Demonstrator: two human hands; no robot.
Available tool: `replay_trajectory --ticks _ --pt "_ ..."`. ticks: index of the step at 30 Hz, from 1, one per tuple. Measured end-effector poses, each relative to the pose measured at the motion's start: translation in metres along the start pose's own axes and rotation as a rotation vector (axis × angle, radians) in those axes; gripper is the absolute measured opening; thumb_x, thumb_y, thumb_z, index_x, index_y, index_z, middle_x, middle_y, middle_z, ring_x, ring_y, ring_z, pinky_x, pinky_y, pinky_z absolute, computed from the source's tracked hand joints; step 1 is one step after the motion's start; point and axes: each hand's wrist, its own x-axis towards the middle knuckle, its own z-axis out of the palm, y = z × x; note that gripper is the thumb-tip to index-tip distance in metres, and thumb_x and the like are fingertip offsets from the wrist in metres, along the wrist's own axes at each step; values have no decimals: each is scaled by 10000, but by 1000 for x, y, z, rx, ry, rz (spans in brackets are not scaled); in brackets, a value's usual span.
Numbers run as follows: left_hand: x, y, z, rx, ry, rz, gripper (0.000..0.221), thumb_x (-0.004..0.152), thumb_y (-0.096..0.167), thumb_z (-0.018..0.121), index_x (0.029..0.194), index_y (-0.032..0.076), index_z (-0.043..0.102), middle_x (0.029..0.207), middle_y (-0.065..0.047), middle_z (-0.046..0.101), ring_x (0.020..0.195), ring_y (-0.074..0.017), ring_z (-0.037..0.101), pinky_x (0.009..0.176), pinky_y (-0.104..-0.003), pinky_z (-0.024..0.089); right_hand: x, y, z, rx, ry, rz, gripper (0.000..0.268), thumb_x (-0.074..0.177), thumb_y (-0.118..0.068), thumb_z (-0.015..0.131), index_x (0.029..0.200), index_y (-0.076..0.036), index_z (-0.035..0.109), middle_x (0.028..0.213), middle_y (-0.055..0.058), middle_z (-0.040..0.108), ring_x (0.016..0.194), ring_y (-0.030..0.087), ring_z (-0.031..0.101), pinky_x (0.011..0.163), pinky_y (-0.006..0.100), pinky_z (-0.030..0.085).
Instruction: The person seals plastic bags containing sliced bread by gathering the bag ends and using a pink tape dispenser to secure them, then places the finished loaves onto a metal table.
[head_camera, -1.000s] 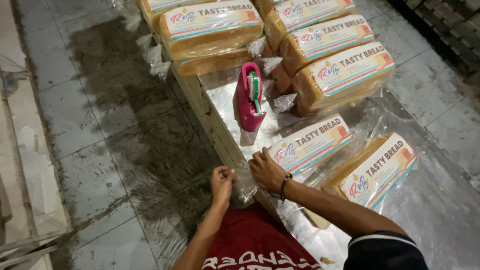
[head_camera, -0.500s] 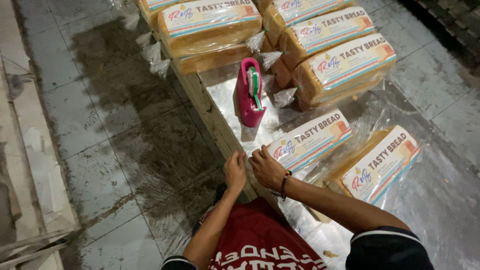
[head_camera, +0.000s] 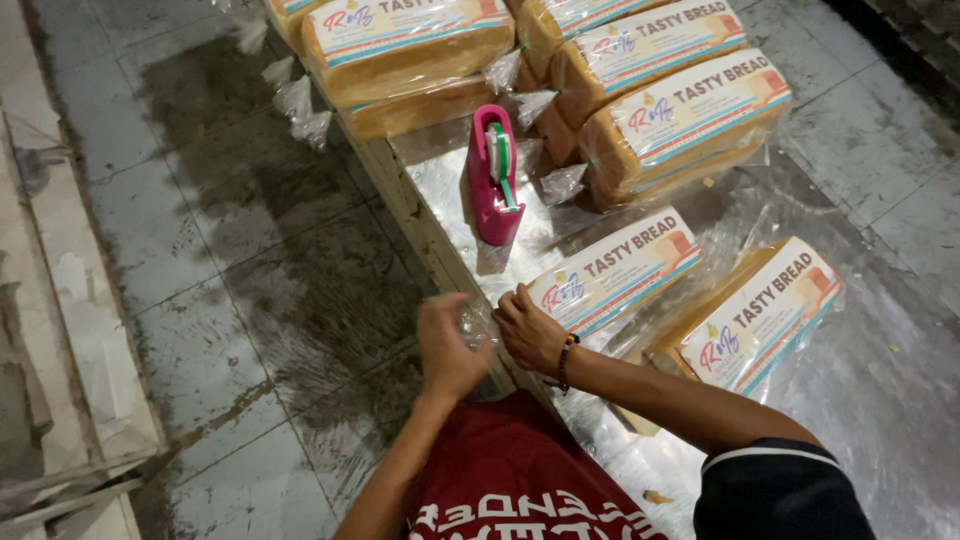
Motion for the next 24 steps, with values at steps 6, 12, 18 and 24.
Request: replay_trajectory --ticks 6,12,18,24 --pt "-32 9 35 379 -113 255 972 615 -15 661 1502 -116 278 1153 -237 663 1081 -371 650 1042 -640 421 -8 -8 0 44 182 44 555 799 -447 549 1130 -47 744 1152 157 614 1152 377 480 1052 632 319" --pt "-97 -29 33 183 -473 252 299 939 144 672 1148 -29 545 831 -207 641 737 -380 641 678 -477 525 -41 -3 -18 146 -6 -110 431 878 -414 558 1026 -67 767 1202 121 585 1248 385 445 1109 661 272" --pt "-125 -102 81 -704 -747 -505 357 1189 232 454 988 -11 620 869 -76 613 791 -203 534 744 -394 487 -40 -19 -2 210 230 -65 517 841 -469 560 1130 -79 736 1235 85 579 1286 393 433 1114 661 277" --pt "-119 -128 113 -911 -727 -745 318 1050 230 439 1168 60 681 1083 -32 720 1007 -185 637 921 -352 488 -48 -22 0 271 270 -136 369 890 -349 575 1139 -131 740 1376 105 513 1400 367 390 1191 690 235"
